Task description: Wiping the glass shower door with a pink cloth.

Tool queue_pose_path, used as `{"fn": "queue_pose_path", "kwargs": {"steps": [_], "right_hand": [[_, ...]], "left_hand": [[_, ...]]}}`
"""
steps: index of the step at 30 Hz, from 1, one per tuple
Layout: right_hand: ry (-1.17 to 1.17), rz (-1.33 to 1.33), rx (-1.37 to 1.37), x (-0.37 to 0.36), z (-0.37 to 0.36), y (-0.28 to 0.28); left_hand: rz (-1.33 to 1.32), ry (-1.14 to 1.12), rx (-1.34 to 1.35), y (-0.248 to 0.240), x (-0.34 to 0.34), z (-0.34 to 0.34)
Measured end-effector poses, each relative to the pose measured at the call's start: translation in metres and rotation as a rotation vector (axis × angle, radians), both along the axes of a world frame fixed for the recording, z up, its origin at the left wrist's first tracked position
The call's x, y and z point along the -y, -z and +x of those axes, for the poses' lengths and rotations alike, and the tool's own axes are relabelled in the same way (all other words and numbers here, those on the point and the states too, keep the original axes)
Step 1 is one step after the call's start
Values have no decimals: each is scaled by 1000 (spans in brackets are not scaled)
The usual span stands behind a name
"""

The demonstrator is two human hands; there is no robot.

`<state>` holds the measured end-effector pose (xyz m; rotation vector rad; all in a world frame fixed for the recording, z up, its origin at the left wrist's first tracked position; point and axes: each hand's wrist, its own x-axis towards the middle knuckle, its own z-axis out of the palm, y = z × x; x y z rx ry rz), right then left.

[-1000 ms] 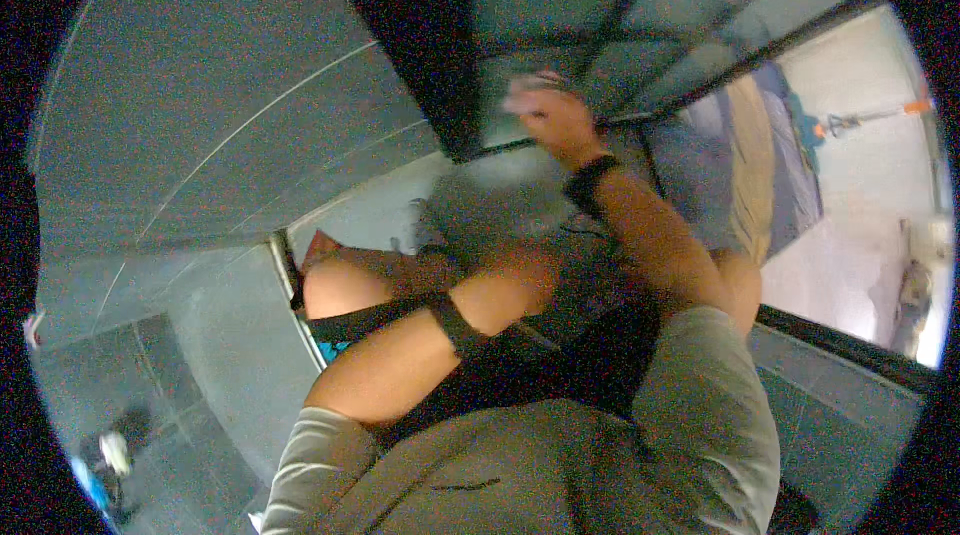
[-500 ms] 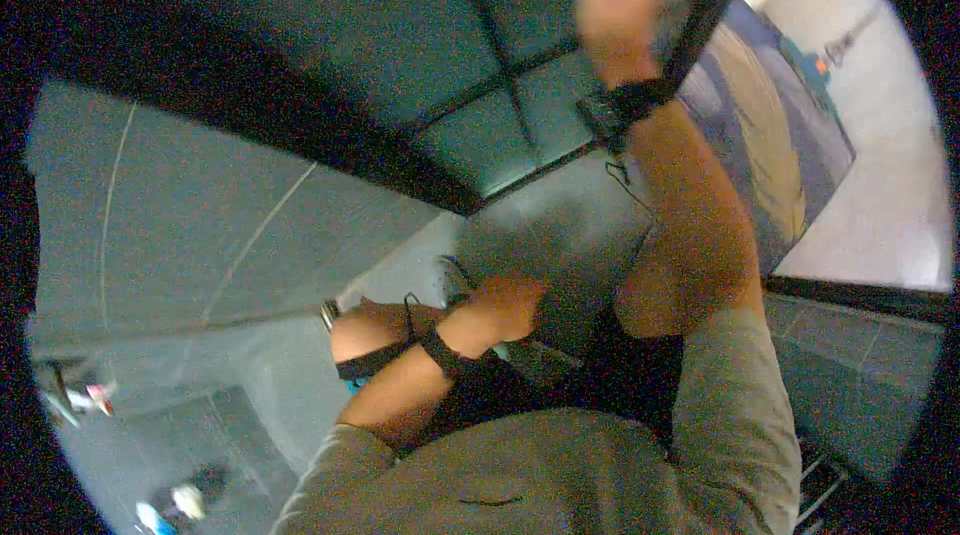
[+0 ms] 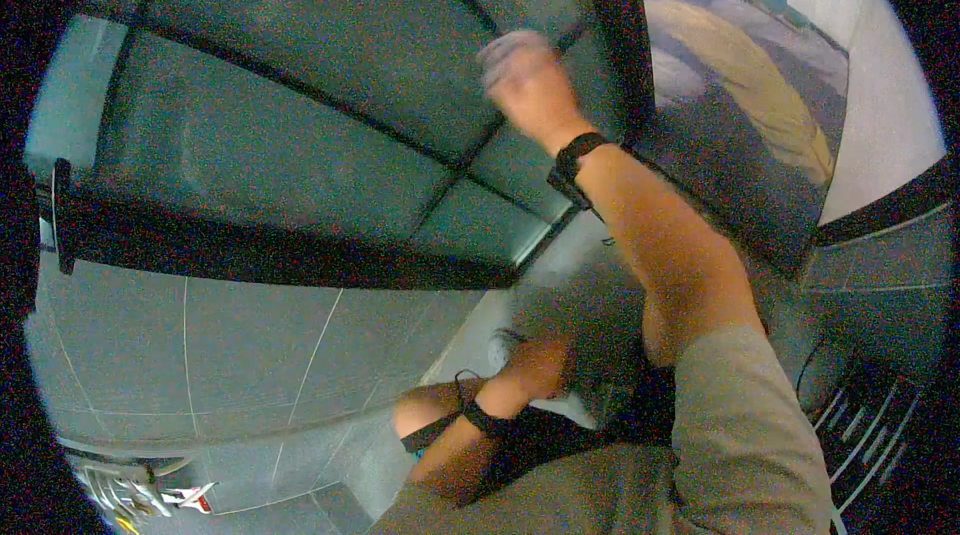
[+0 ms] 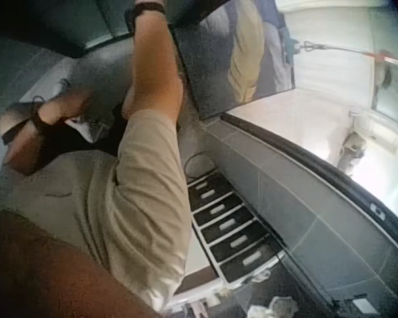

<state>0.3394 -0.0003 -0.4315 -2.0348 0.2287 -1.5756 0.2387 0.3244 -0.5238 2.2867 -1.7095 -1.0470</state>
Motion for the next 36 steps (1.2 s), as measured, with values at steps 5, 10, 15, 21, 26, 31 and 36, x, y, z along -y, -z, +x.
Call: {"fn": "queue_pose_path", "kwargs": {"steps": [5,10,15,21,26,31,36], "right_hand": [[-237,812,562,82,23,-3],[-146,131,323,-36,35,-84],[-597,-262,-34,-151,34,-66],[-617,-110,-138,-97,8,-65],[438,240,243,53,25,-9],[338,308,269,28,56,-41],[84,-73,53,-90,49,-97]], "left_hand": [[-2,-31,-33,-2,2,2],[91,-24,-15,3,-1,6],[206,-12,-122,-6,16,-2],[176,-112,-96,-16,6,3],[142,-104,-96,-8,5,4],[-33,-126,-21,1,-13,5],[-13,-111,8,-1,-2,4]]}}
